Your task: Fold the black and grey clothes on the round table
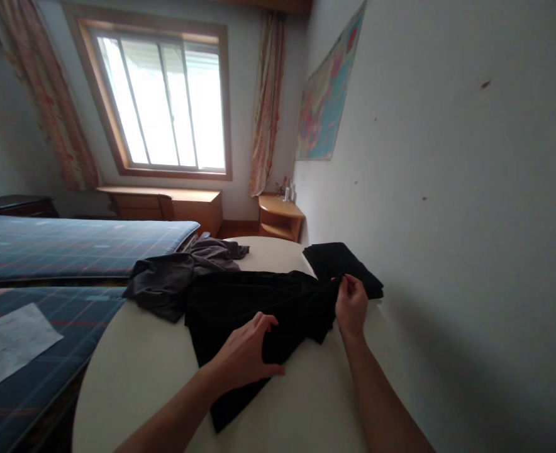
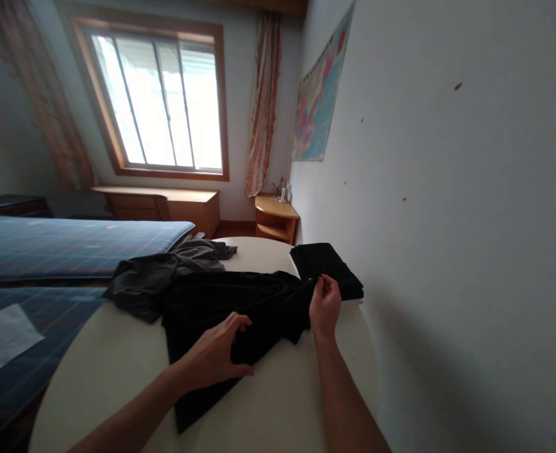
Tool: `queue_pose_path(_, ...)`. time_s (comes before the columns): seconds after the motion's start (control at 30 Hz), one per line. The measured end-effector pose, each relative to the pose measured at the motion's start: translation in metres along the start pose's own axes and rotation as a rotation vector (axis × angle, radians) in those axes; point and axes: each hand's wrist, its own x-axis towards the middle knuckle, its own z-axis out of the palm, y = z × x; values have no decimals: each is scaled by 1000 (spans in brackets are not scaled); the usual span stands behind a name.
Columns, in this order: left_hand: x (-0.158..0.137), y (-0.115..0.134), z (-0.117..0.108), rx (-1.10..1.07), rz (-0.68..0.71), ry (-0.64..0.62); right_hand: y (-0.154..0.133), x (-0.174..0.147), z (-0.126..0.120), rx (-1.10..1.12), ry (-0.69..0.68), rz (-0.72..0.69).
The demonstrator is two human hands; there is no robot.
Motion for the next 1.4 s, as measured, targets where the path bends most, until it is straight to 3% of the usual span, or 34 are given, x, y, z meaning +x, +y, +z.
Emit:
queue_pose_path(0.23, -4, 5, -5, 174, 41, -258, 4, 6, -3, 29, 14, 0)
queue_pose_path(0.53, -13, 3, -24, 189, -66, -462, 7, 7, -5, 6, -7, -17)
queue_pose_path(0.7, -14, 2, -29, 182, -65, -485, 6, 8, -6, 9, -3, -10)
queue_pose_path(0.8, -13, -4, -34, 156, -41, -421, 3, 8, -7, -49, -12, -42)
queue_pose_path(0.87, -10, -11, -38, 139, -41, -314, 1, 8, -8, -79, -9, -66)
queue_pose_path(1.07, 8, -42, -44, 6, -144, 196, 7, 12, -11, -90, 22, -32)
queue_pose_path(1.13, 12, -52, -45, -86, -154, 302, 11, 15, -13, -143, 56, -39)
queue_pose_path(1.27, 14, -69, -49, -188, -117, 335, 17, 21, -18, -190, 100, -60)
queue_pose_path(1.4, 13, -78, -54, -147, -191, 362, 20, 26, -23, -200, 158, -39)
